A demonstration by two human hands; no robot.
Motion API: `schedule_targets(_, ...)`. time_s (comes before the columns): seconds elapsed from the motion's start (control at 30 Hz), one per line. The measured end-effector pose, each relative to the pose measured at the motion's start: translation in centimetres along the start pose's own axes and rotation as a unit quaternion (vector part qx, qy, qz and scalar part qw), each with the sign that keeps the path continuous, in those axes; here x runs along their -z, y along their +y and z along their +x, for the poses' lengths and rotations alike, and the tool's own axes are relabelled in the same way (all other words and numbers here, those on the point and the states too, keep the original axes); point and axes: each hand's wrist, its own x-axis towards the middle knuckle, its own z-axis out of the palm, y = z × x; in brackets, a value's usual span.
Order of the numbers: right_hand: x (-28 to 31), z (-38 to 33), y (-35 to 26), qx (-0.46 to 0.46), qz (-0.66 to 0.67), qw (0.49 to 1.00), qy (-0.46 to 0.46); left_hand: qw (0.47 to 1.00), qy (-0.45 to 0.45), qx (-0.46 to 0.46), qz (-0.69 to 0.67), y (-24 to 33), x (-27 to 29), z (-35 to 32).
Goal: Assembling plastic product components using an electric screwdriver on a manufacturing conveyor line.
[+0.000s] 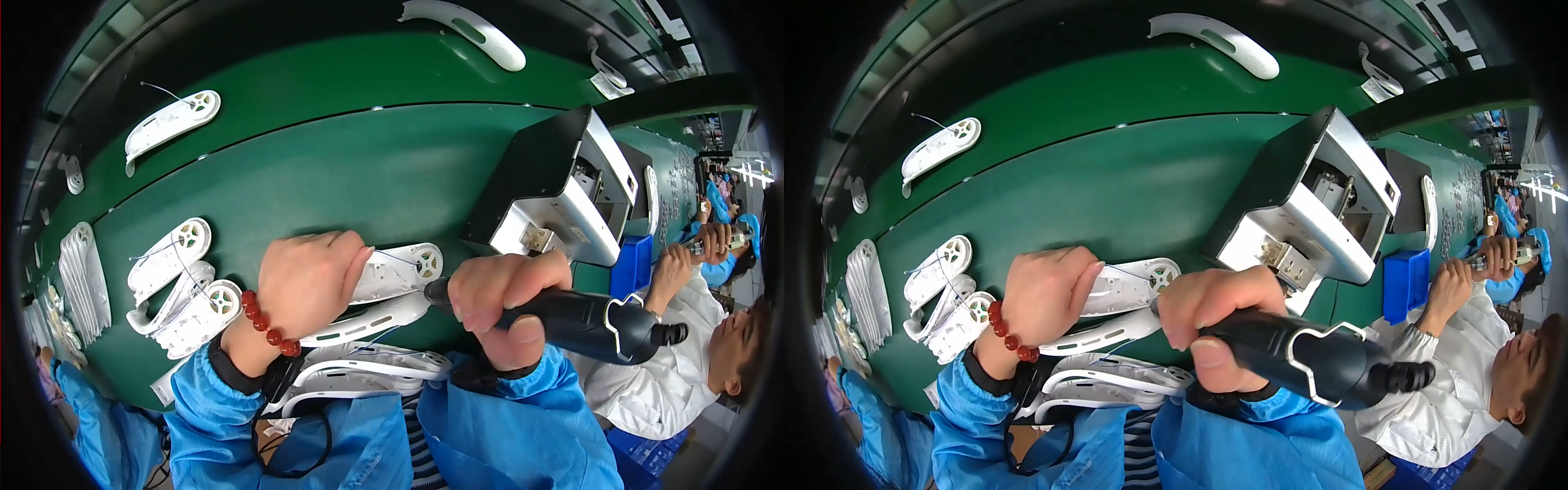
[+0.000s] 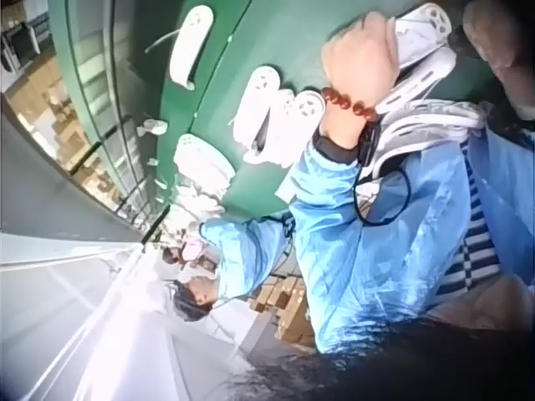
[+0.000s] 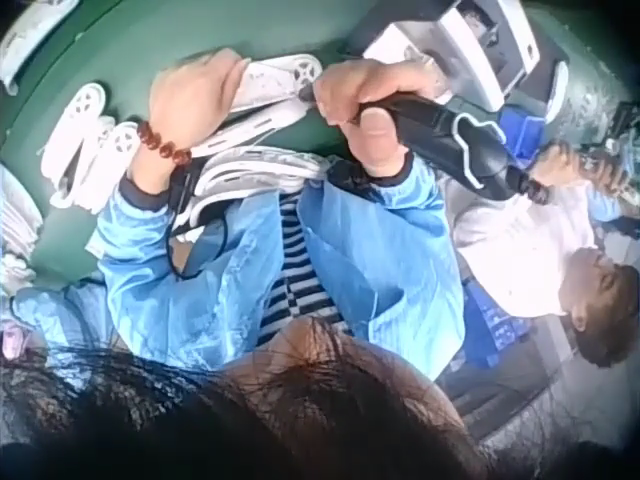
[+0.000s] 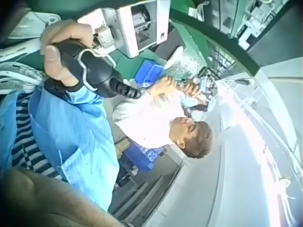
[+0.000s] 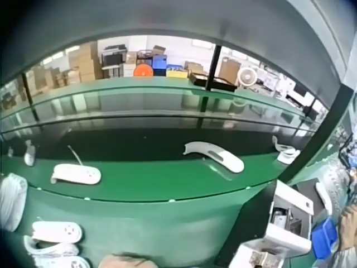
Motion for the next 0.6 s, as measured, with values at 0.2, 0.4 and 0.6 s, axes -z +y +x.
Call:
schedule_targets(0.2,0.0,0.0,0.6,0.019,0.011,0.999,-0.031,1.0,-0.019,0.005,0.014,0.0,0.5,0.0)
schedule_targets(0.4,-0.3,1.0,-0.5,0.095,-0.006,0.989,-0.111,0.999,-0.025,0.01,0.047,-0.4,0.4,-0.4)
schedule_targets(0.6,0.5,0.9,-5.9,0.258,-0.094,0.961,-0.03,0.964,0.144,-0.063,0.213,-2.2,4.3,9.2)
